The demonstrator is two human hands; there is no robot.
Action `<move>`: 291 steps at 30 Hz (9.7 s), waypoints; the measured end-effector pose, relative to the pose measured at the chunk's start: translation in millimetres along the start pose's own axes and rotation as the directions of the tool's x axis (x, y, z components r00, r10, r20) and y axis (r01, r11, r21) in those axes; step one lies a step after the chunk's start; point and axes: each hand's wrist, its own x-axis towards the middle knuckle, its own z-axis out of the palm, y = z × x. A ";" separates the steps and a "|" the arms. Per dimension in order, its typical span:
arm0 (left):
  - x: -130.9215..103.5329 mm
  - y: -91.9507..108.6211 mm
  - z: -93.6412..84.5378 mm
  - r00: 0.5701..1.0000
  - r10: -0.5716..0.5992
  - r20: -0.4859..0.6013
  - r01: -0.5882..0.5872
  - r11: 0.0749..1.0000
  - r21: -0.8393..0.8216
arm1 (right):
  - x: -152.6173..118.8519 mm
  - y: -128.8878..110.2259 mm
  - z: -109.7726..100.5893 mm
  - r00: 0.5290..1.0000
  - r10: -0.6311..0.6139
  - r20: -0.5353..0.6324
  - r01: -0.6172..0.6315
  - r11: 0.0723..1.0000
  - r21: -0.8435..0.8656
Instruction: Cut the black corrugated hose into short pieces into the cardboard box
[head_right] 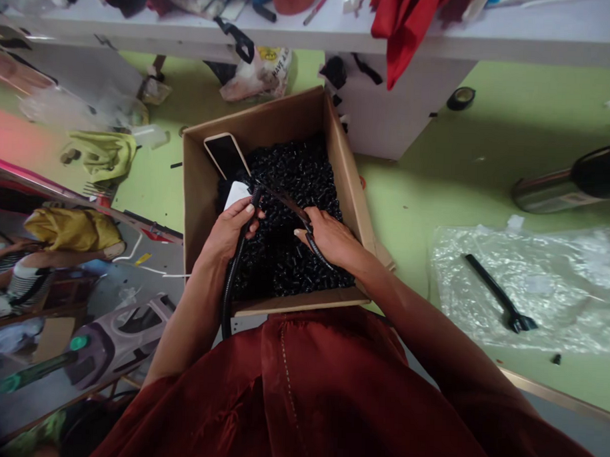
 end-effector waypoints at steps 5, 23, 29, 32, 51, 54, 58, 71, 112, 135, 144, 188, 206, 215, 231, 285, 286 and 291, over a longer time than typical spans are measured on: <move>-0.8 -0.6 1.4 1.000 -0.008 0.001 0.008 1.000 -0.008 | -1.6 -3.5 -1.8 0.998 0.002 0.061 0.001 0.999 -0.054; 0.9 -9.1 10.2 0.995 -0.081 0.050 0.077 0.994 0.078 | 1.7 -1.5 1.2 0.997 -0.030 0.065 0.032 0.999 -0.036; 2.2 -11.4 8.2 0.993 -0.095 0.073 0.087 0.990 0.107 | 2.6 0.0 2.8 0.997 -0.035 0.065 0.037 0.999 -0.030; 2.0 -11.5 9.6 0.991 -0.098 0.096 0.089 0.991 0.095 | 2.9 0.3 2.8 0.998 -0.051 0.042 0.052 0.998 -0.028; -4.5 1.6 2.1 0.953 -0.248 0.173 0.209 0.954 0.215 | -3.2 -4.2 -2.8 1.000 0.010 0.016 -0.008 0.990 -0.143; -2.9 -1.1 2.2 0.968 -0.221 0.116 0.192 0.956 0.223 | -3.8 -5.8 -2.9 0.998 0.058 0.002 -0.056 0.979 -0.195; -0.6 -6.2 0.7 0.974 -0.221 0.051 0.201 0.946 0.254 | -0.2 -3.5 -0.5 0.997 0.071 -0.038 -0.077 0.975 -0.208; 4.9 -2.1 -7.7 0.993 -0.118 0.026 0.119 0.991 -0.067 | 3.8 4.2 3.9 0.994 0.014 -0.106 -0.026 0.993 -0.116; 0.3 -14.8 -0.7 0.981 0.168 0.098 -0.193 0.789 0.583 | 1.1 -1.6 -0.1 0.997 -0.013 0.078 0.018 0.998 -0.060; 2.4 -22.4 4.7 0.987 -0.051 0.151 -0.037 0.848 0.529 | 1.5 -5.1 -2.1 0.989 0.069 0.129 -0.039 0.975 -0.221; 9.5 -29.8 -2.4 0.994 -0.097 0.042 0.060 0.843 0.535 | 0.7 -6.1 1.1 0.995 0.083 0.053 -0.061 0.940 -0.336; 23.8 -33.2 -22.0 0.993 -0.086 -0.083 0.109 0.939 0.327 | -0.5 0.0 -3.7 0.988 0.011 -0.152 -0.030 0.992 -0.122; 14.8 -43.4 21.4 0.971 -0.017 0.240 -0.188 0.565 0.803 | 1.4 -0.6 -3.4 0.981 0.089 -0.170 -0.115 0.982 -0.152; 1.2 -62.6 31.7 0.866 -0.248 0.435 -0.428 0.084 0.900 | 1.6 0.7 -3.9 0.981 0.076 -0.180 -0.105 0.982 -0.157; 23.1 -20.3 13.3 0.997 -0.035 -0.074 0.050 0.976 0.211 | 0.1 0.0 -7.0 0.976 0.079 -0.205 -0.054 0.991 0.124; 14.6 -3.0 18.2 0.990 -0.063 -0.129 0.042 0.985 -0.165 | 2.8 -6.8 -2.8 0.996 0.052 -0.071 -0.071 0.949 -0.307; 14.6 -2.9 18.0 0.989 -0.075 -0.129 0.053 0.985 -0.167 | 2.3 -7.5 -3.2 0.996 0.054 -0.073 -0.074 0.946 -0.314; 16.2 -3.5 15.0 0.986 -0.117 -0.116 0.093 0.976 -0.195 | 1.7 -7.7 -3.6 0.995 0.052 -0.083 -0.075 0.950 -0.304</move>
